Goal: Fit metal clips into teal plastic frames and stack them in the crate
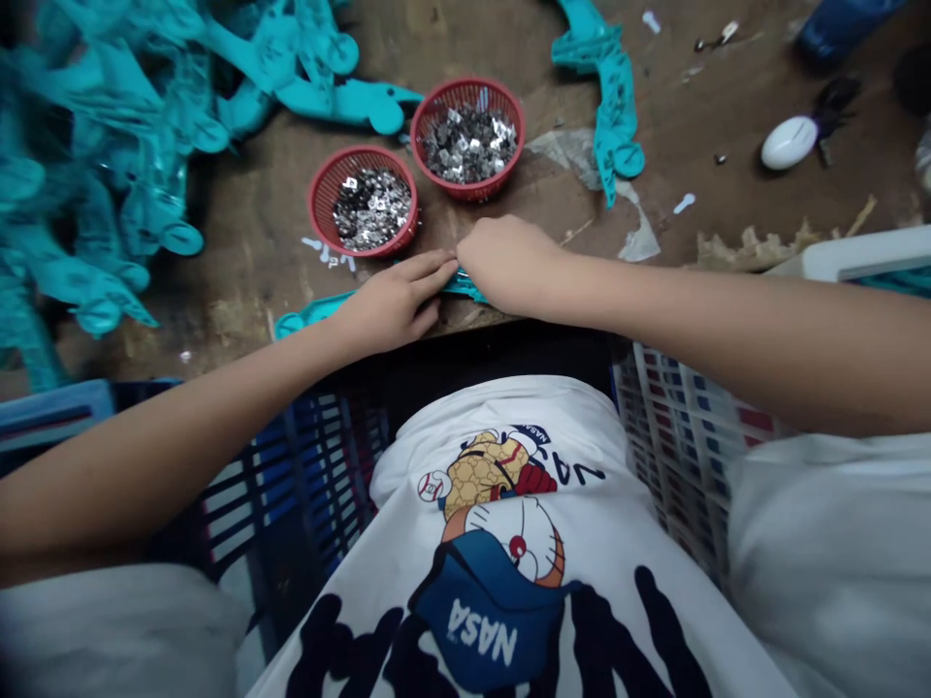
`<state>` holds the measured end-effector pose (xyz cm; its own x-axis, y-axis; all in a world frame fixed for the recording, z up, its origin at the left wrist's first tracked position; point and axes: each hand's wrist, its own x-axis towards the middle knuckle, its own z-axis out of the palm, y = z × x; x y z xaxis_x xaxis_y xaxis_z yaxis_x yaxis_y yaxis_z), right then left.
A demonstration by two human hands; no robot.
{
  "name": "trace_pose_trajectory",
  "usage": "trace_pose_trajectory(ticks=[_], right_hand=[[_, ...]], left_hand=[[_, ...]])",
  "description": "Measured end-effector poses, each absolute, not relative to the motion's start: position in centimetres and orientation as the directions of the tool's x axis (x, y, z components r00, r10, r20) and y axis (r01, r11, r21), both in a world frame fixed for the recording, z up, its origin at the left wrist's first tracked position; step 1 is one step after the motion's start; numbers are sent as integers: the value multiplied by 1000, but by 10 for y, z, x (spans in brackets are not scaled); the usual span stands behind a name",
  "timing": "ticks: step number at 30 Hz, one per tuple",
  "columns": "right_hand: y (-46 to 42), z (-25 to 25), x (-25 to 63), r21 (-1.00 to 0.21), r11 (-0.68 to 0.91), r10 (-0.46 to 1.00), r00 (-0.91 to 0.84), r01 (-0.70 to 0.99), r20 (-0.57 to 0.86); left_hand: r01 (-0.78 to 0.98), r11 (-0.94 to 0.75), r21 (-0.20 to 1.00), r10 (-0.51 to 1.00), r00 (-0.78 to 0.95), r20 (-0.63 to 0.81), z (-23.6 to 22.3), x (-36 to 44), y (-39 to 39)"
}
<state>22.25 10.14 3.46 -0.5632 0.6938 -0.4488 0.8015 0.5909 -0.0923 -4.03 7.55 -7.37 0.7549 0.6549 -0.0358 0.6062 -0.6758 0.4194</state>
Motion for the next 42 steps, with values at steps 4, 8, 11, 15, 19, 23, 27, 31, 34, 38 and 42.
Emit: trace_pose_trajectory(ticks=[4,8,11,15,19,23,27,31,34,38,42], right_hand=[[117,42,240,-87,573,715,-549,815,-433],[134,38,261,-319,502,788,-578,804,-215],[134,24,263,-535,463,802,-591,707,-87],[126,11,255,-572,456,799,-597,681,-74],[123,8,252,-546,494,778,-624,677,-70],[121,3,253,-501,556,742,-668,664,-61],[126,0,256,-396,610,724,-686,687,-74],[143,0,265,-240,612,741,-652,754,-160],[148,2,266,-111,617,737,-621,779,-266],[127,14,256,-126,661,703,-668,740,-244],[113,34,252,-359,684,601,-769,635,-217]], left_hand=[[623,-650,435,698,716,18,-82,-42,74],[609,-686,398,676,736,38,-80,-41,74],[606,-721,335,642,767,-7,-70,-37,74],[625,-736,259,638,769,-44,-58,-34,74],[630,-740,234,628,772,-93,-55,-31,73],[635,-730,254,631,768,-106,-56,-33,75],[615,-730,298,611,783,-116,-48,-42,75],[604,-761,237,574,797,-188,-35,-48,72],[609,-779,149,564,785,-255,-28,-45,72],[610,-779,143,580,789,-203,-13,-40,69],[621,-775,114,625,781,-1,18,-42,58]])
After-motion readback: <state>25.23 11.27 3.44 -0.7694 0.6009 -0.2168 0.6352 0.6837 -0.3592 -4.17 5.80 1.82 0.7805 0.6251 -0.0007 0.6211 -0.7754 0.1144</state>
